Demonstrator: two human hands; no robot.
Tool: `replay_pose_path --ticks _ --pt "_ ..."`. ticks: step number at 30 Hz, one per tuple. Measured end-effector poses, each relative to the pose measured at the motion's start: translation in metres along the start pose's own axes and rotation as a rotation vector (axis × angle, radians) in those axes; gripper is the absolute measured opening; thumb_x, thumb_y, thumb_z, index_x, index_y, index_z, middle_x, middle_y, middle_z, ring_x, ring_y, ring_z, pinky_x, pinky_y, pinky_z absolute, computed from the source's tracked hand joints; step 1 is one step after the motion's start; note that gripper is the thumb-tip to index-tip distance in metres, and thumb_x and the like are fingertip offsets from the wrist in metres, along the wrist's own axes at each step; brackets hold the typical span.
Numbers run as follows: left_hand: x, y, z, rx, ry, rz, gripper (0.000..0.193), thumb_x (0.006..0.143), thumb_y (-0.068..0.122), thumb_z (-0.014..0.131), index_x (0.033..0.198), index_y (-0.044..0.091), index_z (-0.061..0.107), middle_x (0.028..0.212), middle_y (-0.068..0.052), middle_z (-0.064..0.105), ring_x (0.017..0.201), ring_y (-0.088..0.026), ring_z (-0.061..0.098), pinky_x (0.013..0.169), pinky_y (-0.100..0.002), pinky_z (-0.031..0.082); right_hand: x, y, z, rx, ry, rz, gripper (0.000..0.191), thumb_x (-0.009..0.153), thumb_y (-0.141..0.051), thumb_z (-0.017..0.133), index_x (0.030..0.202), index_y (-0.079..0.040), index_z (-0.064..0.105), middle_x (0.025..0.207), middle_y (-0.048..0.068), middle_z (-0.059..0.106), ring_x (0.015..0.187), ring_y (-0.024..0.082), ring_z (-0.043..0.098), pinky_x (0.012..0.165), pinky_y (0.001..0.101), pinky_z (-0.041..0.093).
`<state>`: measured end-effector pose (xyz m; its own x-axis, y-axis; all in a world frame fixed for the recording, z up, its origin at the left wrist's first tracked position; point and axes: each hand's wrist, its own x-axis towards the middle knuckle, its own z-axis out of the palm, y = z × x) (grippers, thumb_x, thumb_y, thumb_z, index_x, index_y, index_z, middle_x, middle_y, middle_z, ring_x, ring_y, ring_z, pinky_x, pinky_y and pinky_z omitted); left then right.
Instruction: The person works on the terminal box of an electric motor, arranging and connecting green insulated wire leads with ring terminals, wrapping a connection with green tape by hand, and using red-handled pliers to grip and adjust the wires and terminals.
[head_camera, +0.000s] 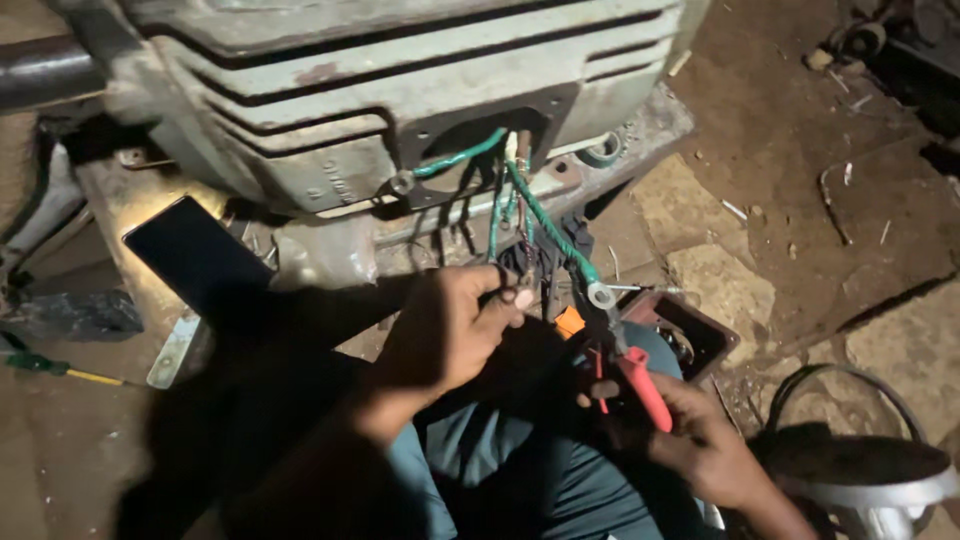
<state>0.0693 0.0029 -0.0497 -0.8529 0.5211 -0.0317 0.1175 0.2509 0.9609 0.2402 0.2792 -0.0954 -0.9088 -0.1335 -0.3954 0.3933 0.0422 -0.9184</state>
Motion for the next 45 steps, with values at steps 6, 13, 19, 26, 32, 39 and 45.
replay_pose_path --ticks 6,13,19,26,32,39,45 --pt "-0.002 -0.003 -0.003 0.125 0.068 0.189 0.016 0.091 0.019 0.069 0.093 0.003 0.072 0.072 -0.009 0.074 0.063 -0.018 0.072 0.058 -0.035 0.055 0.007 0.000 0.020 0.099 -0.074 -0.008 0.066 0.080 0.010 0.059 0.145 0.000 0.052 0.137 0.011 0.066 0.121 0.020 0.063 0.098 0.0353 0.053" --pt "0.004 0.008 -0.021 0.523 0.372 0.368 0.029 0.093 0.014 0.067 0.121 0.008 0.061 0.104 -0.013 0.069 0.081 -0.026 0.072 0.071 -0.039 0.057 0.007 0.008 0.033 0.331 -0.161 -0.055 0.064 0.082 0.006 0.059 0.145 0.001 0.052 0.129 0.013 0.069 0.104 0.018 0.066 0.088 0.0343 0.056" --pt "0.009 0.035 -0.029 0.803 0.331 0.726 0.057 0.083 0.001 0.068 0.138 0.005 0.057 0.129 -0.017 0.061 0.114 -0.034 0.066 0.093 -0.041 0.058 0.010 0.022 0.044 0.436 -0.174 -0.021 0.071 0.067 0.002 0.055 0.138 0.003 0.056 0.122 0.017 0.074 0.099 0.017 0.068 0.082 0.0271 0.052" --pt "0.058 0.052 -0.026 1.048 0.152 0.767 0.028 0.083 0.002 0.072 0.109 0.010 0.077 0.122 -0.007 0.074 0.095 -0.024 0.069 0.080 -0.040 0.058 0.015 0.030 0.051 0.552 -0.184 -0.015 0.070 0.065 0.001 0.053 0.135 0.001 0.059 0.123 0.020 0.074 0.086 0.014 0.062 0.065 0.0214 0.042" --pt "0.079 0.047 -0.007 1.001 0.098 0.788 0.005 0.086 0.018 0.076 0.084 0.015 0.079 0.088 -0.005 0.073 0.079 -0.024 0.069 0.063 -0.040 0.056 0.003 0.024 0.044 0.562 -0.040 0.034 0.076 0.063 0.004 0.056 0.138 0.001 0.056 0.131 0.017 0.072 0.111 0.016 0.070 0.084 0.0238 0.051" --pt "0.089 0.033 0.012 0.978 0.115 0.814 0.006 0.079 0.007 0.069 0.076 0.010 0.073 0.090 -0.006 0.070 0.080 -0.024 0.067 0.065 -0.042 0.052 0.005 0.023 0.053 0.365 0.097 -0.044 0.095 0.067 0.008 0.054 0.160 -0.008 0.044 0.147 0.010 0.061 0.098 0.019 0.063 0.075 0.0289 0.049" --pt "0.091 0.024 0.020 0.977 0.141 0.867 0.008 0.080 0.008 0.066 0.080 0.008 0.074 0.095 -0.010 0.068 0.080 -0.027 0.066 0.067 -0.043 0.051 0.018 0.002 0.054 0.298 0.252 -0.046 0.094 0.060 0.010 0.048 0.152 -0.008 0.045 0.151 0.003 0.056 0.121 0.012 0.061 0.090 0.0272 0.052"
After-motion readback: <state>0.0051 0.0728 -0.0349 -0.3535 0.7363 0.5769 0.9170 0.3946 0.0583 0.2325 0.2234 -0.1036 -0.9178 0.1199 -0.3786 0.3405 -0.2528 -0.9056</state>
